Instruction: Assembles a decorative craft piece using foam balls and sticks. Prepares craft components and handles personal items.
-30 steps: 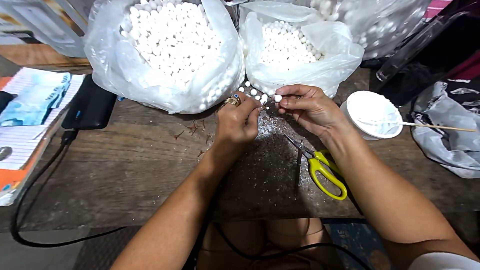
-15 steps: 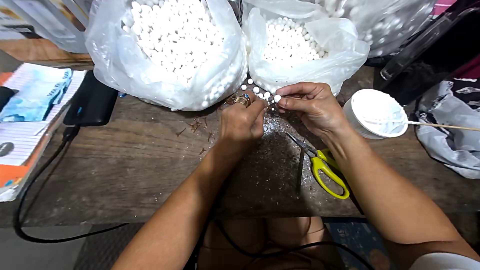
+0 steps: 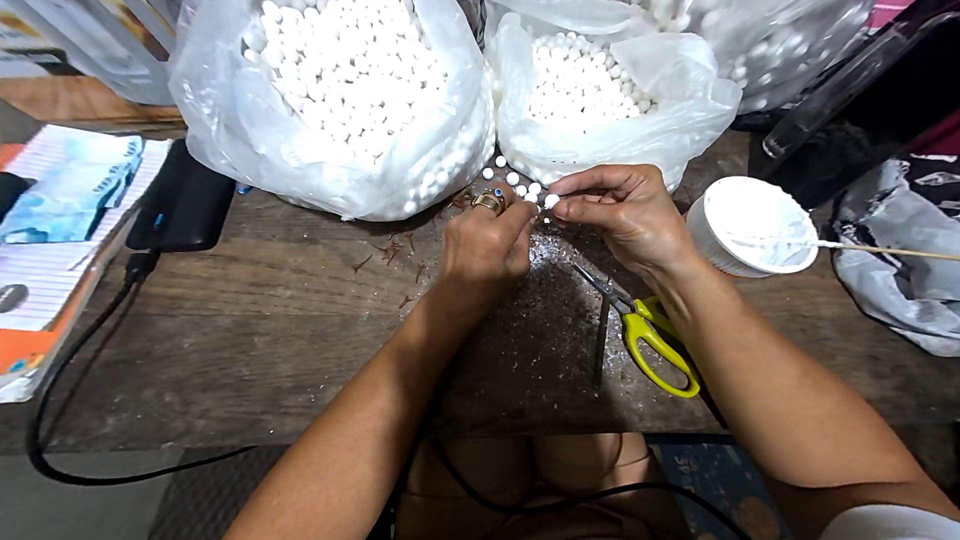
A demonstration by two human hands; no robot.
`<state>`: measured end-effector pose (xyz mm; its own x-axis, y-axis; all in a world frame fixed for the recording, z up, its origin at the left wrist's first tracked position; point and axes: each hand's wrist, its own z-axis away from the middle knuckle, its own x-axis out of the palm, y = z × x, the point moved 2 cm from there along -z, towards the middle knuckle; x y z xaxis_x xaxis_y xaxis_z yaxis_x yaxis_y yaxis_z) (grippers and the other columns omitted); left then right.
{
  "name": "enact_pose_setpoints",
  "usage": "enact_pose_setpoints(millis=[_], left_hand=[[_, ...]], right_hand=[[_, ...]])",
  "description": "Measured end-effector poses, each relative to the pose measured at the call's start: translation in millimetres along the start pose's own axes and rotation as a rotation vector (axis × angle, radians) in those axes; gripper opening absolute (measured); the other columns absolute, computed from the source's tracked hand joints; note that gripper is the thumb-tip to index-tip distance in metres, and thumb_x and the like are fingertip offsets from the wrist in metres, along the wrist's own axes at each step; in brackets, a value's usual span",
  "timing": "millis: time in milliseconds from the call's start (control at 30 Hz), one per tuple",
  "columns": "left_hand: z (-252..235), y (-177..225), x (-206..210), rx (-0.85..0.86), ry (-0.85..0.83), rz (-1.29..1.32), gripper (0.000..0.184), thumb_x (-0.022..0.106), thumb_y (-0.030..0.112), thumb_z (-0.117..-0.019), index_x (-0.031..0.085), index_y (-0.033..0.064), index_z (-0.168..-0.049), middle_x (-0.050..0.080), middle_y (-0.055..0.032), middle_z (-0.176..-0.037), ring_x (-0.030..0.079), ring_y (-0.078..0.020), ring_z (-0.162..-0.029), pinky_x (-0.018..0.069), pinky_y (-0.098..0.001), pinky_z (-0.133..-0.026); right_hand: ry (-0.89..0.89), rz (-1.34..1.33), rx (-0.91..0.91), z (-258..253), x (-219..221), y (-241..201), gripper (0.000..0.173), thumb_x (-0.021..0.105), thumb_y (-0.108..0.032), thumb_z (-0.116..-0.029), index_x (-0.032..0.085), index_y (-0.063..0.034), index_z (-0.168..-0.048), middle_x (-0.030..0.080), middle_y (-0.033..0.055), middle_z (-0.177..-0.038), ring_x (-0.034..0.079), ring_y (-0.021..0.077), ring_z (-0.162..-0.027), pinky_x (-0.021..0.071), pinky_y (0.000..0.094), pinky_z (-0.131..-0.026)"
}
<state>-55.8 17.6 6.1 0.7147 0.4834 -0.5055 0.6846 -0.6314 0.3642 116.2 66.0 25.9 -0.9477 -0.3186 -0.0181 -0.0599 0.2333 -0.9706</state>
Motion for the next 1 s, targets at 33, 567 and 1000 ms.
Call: enact_pose_setpoints(millis=[33, 567, 1000], left_hand=[[0, 0, 0, -0.005, -0.007, -0.004, 0.016, 0.06, 0.0, -0.0892, 0.076, -0.0029, -0.089, 0.069, -0.0187, -0.082, 0.068, -0.0273, -0.07, 0.0521, -0.0362, -0.06], [2, 4, 2, 0.037, -0.026, -0.091, 0.015, 0.06, 0.001, -0.0872, 0.075, -0.002, -0.084, 0.068, -0.0176, -0.078, 0.068, -0.0282, -0.068, 0.0506, -0.0367, -0.055], [2, 4, 0, 0.028, -0.038, -0.067, 0.016, 0.059, 0.001, -0.088, 0.074, -0.0032, -0.085, 0.067, -0.017, -0.078, 0.065, -0.0275, -0.065, 0.0493, -0.0362, -0.054]], right_hand=[[-0.003, 0.038, -0.021, 0, 0, -1, 0.023, 0.069, 0.015, -0.0814, 0.075, -0.0028, -0.095, 0.076, -0.0019, -0.087, 0.071, 0.0027, -0.076, 0.061, 0.0203, -0.074], [-0.123, 0.437, -0.257, 3, 0, -10, 0.013, 0.069, 0.001, -0.0898, 0.075, 0.0021, -0.102, 0.071, 0.0048, -0.098, 0.067, -0.0018, -0.083, 0.057, 0.0131, -0.076], [-0.161, 0.459, -0.235, 4, 1, -15, 0.015, 0.066, -0.003, -0.0935, 0.075, 0.0012, -0.104, 0.069, 0.0034, -0.098, 0.065, -0.0019, -0.084, 0.0554, 0.0122, -0.076]])
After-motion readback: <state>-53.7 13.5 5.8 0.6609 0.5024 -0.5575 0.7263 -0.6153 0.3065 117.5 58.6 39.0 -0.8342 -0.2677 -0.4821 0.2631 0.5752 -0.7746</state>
